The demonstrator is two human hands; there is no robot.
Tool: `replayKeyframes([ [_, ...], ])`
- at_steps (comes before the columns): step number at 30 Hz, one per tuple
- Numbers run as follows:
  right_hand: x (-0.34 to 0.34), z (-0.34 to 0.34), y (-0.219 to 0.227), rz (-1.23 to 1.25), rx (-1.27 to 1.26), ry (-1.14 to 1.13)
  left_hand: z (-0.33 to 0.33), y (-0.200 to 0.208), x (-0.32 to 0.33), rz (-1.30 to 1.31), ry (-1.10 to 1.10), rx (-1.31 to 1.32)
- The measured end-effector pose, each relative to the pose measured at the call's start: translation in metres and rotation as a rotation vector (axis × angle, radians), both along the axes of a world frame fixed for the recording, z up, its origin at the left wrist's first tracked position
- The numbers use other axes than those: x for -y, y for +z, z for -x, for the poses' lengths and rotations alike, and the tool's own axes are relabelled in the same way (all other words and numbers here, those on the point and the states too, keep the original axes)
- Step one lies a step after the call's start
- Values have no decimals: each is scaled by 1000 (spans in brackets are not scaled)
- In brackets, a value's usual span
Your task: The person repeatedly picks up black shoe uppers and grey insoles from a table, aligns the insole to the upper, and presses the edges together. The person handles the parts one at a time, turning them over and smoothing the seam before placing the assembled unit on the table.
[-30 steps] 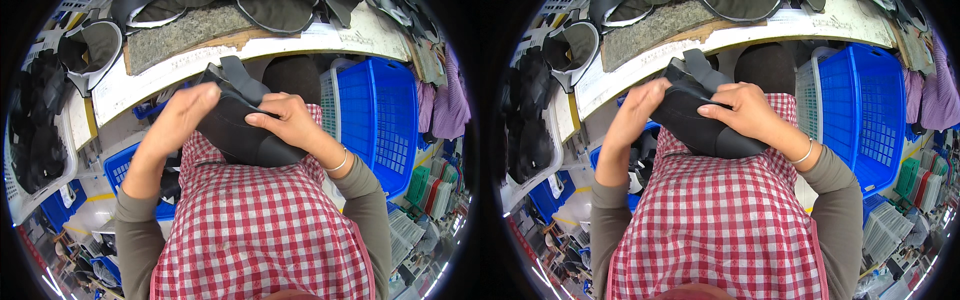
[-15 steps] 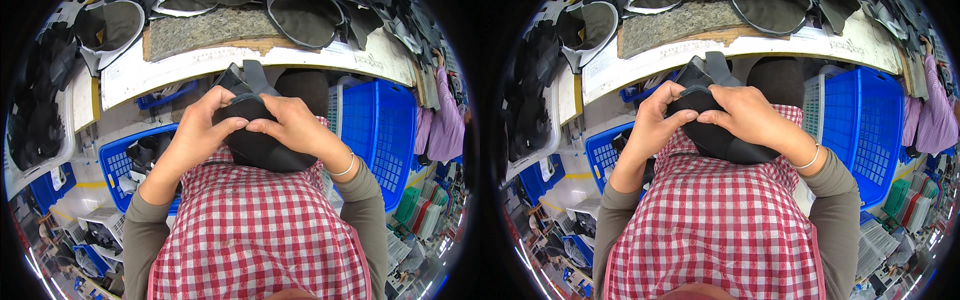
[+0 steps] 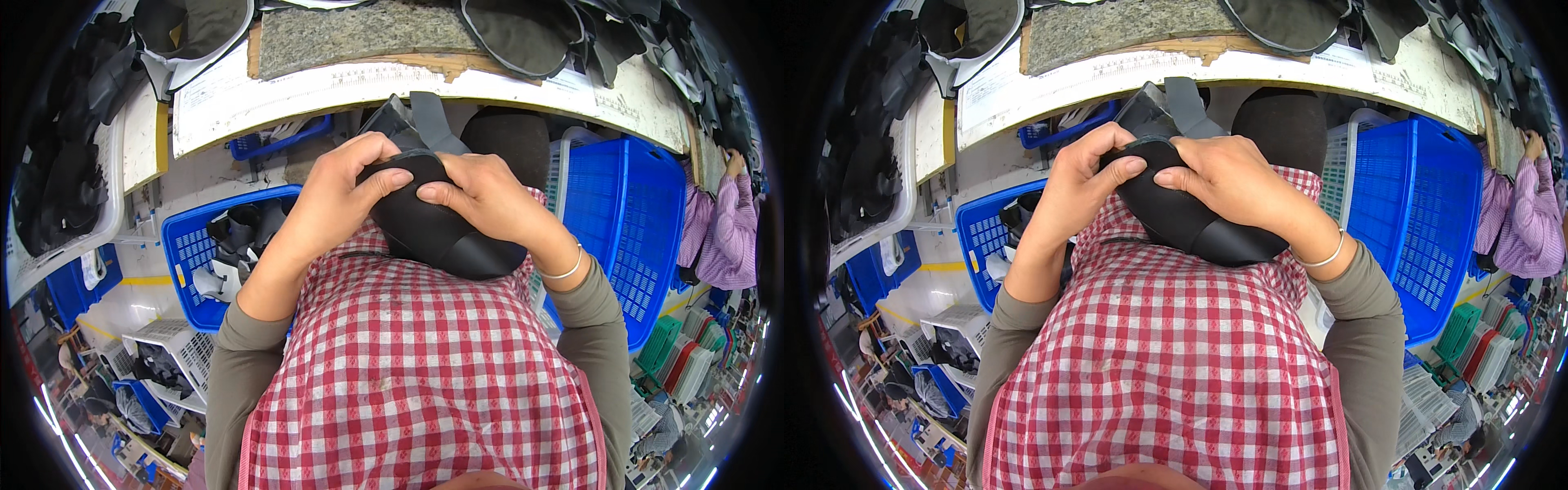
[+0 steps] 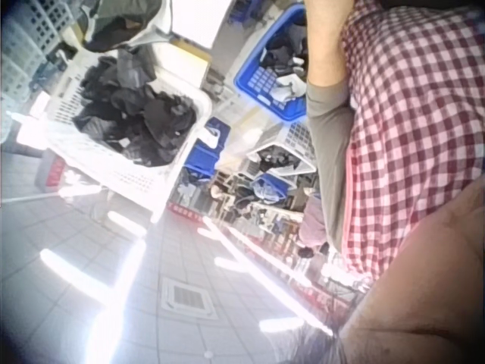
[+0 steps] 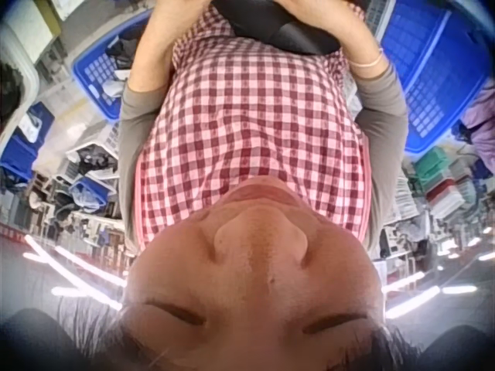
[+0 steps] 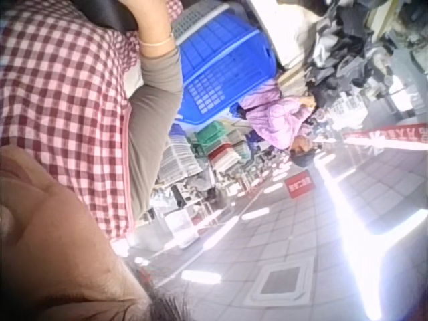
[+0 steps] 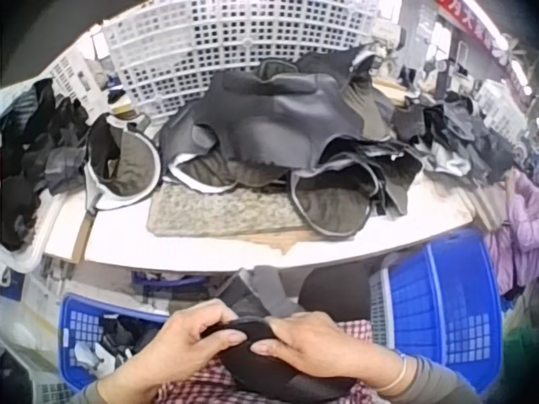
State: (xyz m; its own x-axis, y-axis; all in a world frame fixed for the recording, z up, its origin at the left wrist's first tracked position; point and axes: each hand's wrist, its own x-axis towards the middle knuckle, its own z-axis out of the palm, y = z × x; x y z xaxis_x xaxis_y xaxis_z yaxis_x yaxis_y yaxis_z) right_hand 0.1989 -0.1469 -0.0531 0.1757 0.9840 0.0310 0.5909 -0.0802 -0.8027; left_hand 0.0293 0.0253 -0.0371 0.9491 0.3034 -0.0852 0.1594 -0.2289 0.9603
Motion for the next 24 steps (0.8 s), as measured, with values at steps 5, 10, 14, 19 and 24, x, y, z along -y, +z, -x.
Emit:
replayKeyframes([
  [5, 5, 2, -1, -1, 70, -60, -13, 6, 1, -78, 11, 49],
  [10, 16, -9, -10, -56, -114, -8, -13, -29, 10, -37, 129, 153],
  [14, 27, 2, 2, -85, 199, -149, -5, -40, -3, -12, 212, 174],
  [19, 40, -11, 67, -577, 285, -145, -29, 47, -84, 586, 302, 481],
  [24, 11, -41, 49, -310, -295, -447, -18, 35, -53, 86, -115, 263],
])
